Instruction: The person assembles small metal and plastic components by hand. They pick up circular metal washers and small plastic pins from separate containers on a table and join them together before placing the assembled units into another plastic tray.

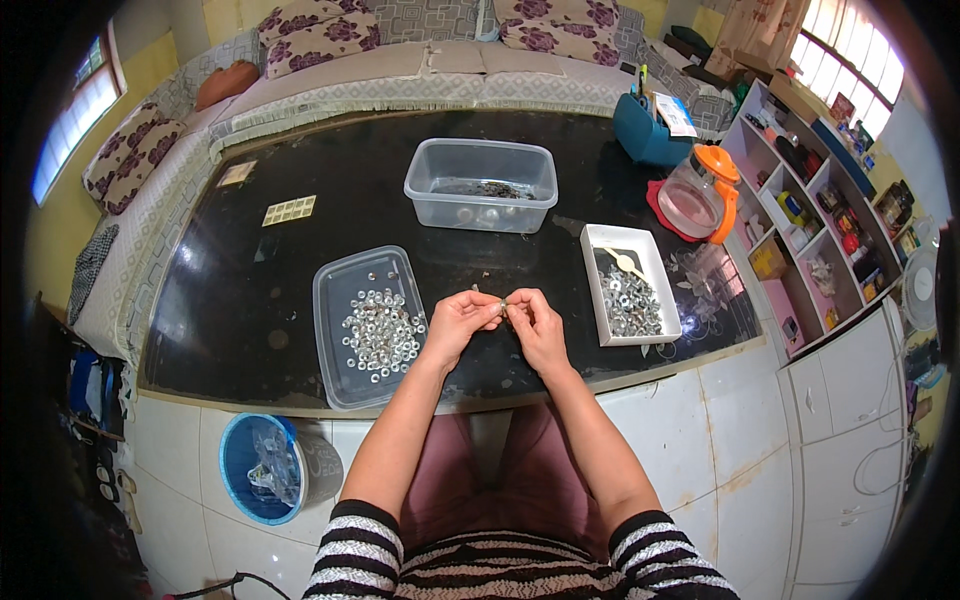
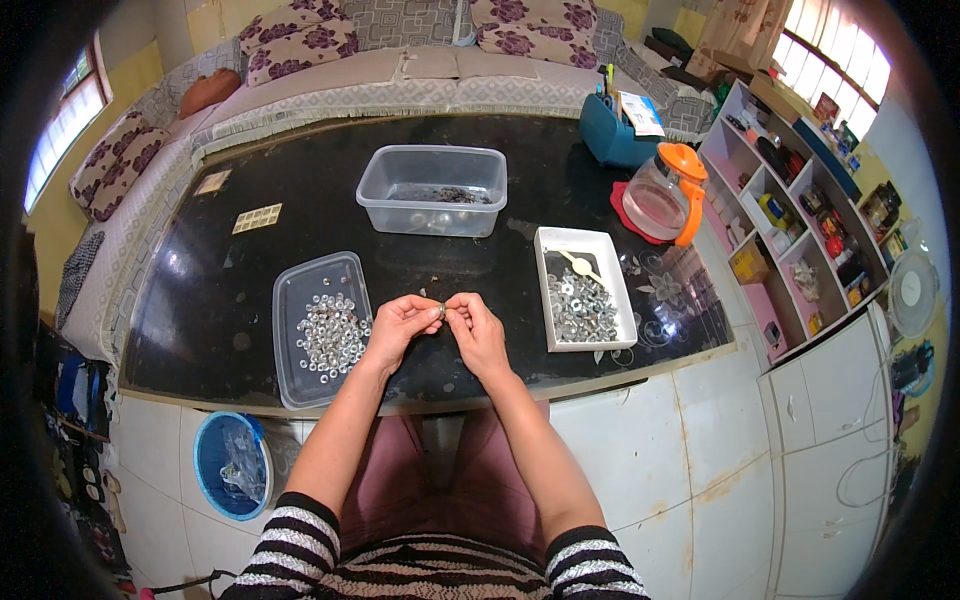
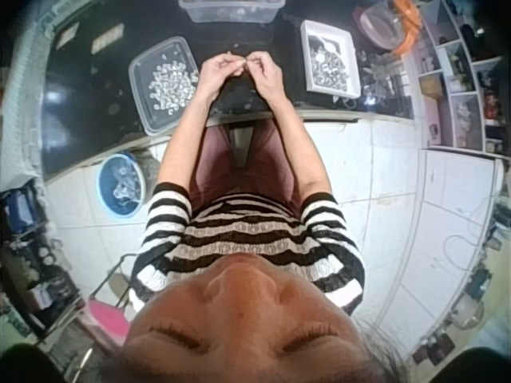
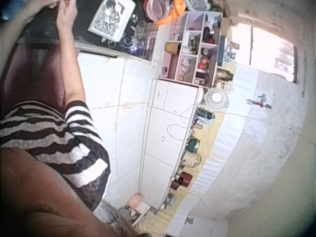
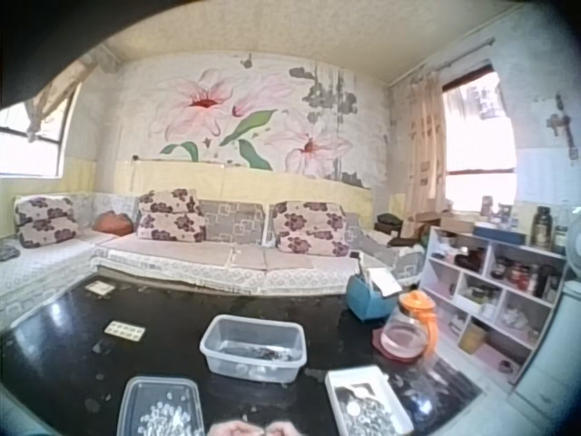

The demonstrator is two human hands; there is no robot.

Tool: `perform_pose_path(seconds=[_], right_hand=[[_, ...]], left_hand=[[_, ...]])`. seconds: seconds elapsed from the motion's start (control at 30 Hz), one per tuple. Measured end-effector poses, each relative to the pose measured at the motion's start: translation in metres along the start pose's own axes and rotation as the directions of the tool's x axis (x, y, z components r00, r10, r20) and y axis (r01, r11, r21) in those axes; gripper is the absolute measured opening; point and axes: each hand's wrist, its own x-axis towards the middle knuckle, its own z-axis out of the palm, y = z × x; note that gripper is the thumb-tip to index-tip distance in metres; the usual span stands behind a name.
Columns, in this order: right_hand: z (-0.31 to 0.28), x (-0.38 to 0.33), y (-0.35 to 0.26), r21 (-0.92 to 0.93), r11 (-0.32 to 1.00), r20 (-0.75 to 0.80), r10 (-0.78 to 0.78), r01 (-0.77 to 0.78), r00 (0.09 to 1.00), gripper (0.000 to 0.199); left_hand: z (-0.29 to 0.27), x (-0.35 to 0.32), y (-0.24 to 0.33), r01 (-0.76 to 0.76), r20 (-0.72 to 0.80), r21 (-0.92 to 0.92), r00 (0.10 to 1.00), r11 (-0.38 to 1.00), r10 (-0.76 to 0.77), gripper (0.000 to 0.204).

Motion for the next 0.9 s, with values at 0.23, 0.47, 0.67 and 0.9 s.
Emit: perform_pose_path(seconds=[0.23, 0.47, 0.67, 0.9], right_hand=[[0.000, -0.001, 0.006, -0.023, 0.999, -0.003, -0.029, 0.029, 1.000, 0.011], [-0.009, 0.003, 0.014, 0.351, 0.879, 0.204, 0.263, -0.321, 0.943, 0.008], [-0.005, 0.003, 0.010, 0.389, 0.879, 0.163, 0.228, -0.274, 0.960, 0.007], [-0.003, 0.001, 0.012, 0.266, 0.955, 0.032, 0.125, -0.129, 0.992, 0.005]], left_hand=[[-0.001, 0.001, -0.002, 0.012, -0.005, -0.023, 1.000, 1.000, -0.012, 0.009], [0.000, 0.000, -0.006, -0.106, -0.013, 0.165, 0.994, 0.980, 0.110, 0.010], [0.000, 0.000, -0.003, -0.058, -0.011, 0.118, 0.998, 0.991, 0.060, 0.010], [-0.002, 0.000, -0.001, 0.071, 0.015, -0.010, 0.997, 0.997, -0.070, 0.010]])
